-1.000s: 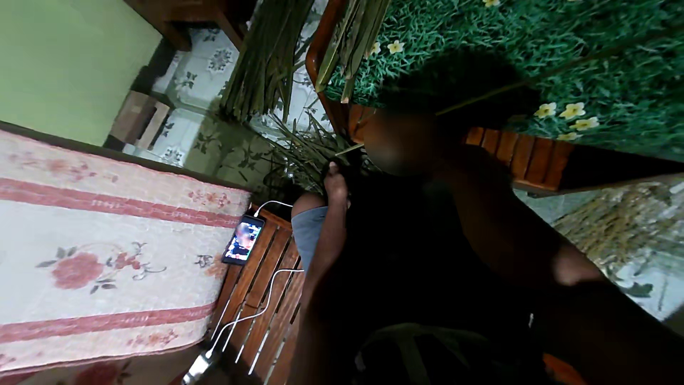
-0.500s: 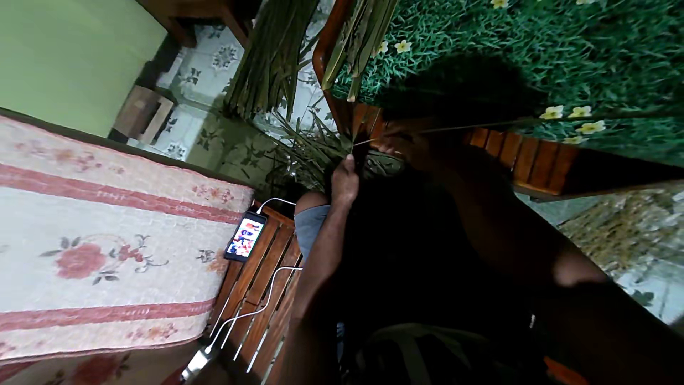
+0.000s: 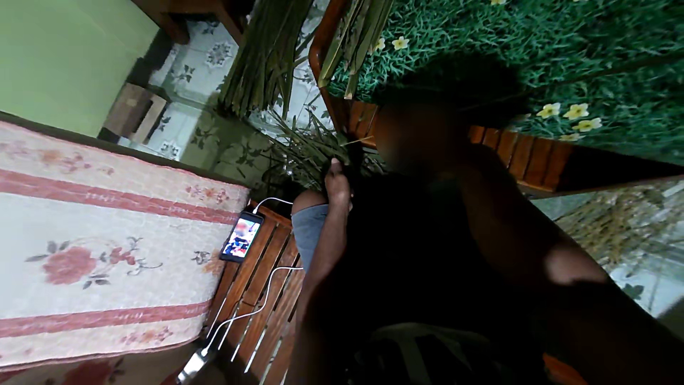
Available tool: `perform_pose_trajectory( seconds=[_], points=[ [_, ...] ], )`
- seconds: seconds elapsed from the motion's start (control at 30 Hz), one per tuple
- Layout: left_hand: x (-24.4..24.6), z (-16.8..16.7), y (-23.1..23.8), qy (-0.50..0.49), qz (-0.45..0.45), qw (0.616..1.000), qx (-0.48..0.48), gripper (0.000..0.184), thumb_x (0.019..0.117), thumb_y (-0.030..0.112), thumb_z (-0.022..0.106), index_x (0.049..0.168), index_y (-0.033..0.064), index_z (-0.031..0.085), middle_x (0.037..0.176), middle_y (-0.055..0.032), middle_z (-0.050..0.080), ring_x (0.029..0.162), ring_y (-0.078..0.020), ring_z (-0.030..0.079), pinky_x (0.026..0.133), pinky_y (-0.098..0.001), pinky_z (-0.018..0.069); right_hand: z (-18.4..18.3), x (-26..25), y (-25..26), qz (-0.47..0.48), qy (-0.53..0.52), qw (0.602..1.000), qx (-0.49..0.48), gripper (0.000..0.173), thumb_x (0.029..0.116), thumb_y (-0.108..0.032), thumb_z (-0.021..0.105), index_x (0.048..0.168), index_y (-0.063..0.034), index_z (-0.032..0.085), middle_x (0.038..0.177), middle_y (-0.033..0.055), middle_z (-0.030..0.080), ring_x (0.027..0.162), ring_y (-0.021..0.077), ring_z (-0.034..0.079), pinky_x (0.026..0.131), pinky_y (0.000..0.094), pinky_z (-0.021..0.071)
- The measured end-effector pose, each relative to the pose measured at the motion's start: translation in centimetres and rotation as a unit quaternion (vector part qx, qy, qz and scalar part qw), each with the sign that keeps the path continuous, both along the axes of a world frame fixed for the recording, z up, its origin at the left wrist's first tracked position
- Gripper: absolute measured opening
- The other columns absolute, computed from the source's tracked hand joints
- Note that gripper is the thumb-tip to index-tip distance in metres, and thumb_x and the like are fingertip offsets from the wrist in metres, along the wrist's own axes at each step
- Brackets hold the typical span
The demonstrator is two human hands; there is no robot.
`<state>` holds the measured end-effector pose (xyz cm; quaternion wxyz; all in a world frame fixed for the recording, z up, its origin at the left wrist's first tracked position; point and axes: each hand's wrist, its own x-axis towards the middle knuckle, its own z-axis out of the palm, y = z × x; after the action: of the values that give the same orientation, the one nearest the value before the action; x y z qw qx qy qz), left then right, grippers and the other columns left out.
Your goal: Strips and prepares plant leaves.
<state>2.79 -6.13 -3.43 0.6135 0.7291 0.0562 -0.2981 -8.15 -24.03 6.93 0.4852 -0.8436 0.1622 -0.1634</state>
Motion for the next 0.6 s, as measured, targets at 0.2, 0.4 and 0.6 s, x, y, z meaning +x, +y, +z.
perform_pose_trajectory(
  seconds=[0.2, 0.4, 0.6],
  points=[
    [-3.6, 6.3, -1.0, -0.224, -0.197, 0.952, 0.066, 0.053, 0.1128, 0.04, 0.027, 0.127, 0.003, 0.063, 0.112, -0.0163, 0.069, 0.103, -0.0272, 0.066, 0.091, -0.0513, 0.0536, 0.0, 0.8, 1.3, 0.042, 0.04, 0.998, 0.01, 0.029, 0.1078, -0.022, 0.049, 0.12, -0.0034, 0.068, 0.098, 0.0057, 0.074, 0.086, 0.0091, 0.071, 0.085, 0.0333, 0.0601],
    [-1.1, 3.9, 0.0, -0.177, -0.182, 0.957, 0.14, 0.063, 0.1117, 0.048, 0.021, 0.125, 0.0068, 0.066, 0.114, -0.0181, 0.069, 0.103, -0.0319, 0.066, 0.089, -0.0553, 0.0528, -0.7, 0.8, 0.8, 0.056, -0.003, 0.998, -0.019, 0.028, 0.1069, -0.021, 0.05, 0.115, -0.0042, 0.071, 0.099, 0.0054, 0.075, 0.087, 0.0075, 0.072, 0.087, 0.0302, 0.0597],
    [-0.2, 4.5, 1.1, -0.178, -0.177, 0.956, 0.153, 0.063, 0.1115, 0.049, 0.022, 0.129, 0.0034, 0.063, 0.114, -0.0209, 0.068, 0.103, -0.0334, 0.067, 0.091, -0.0573, 0.0531, 0.2, 0.4, 0.9, 0.058, -0.02, 0.998, 0.026, 0.026, 0.1056, -0.016, 0.051, 0.113, 0.0005, 0.07, 0.102, 0.0078, 0.073, 0.09, 0.0066, 0.07, 0.087, 0.0277, 0.0587]
  ],
)
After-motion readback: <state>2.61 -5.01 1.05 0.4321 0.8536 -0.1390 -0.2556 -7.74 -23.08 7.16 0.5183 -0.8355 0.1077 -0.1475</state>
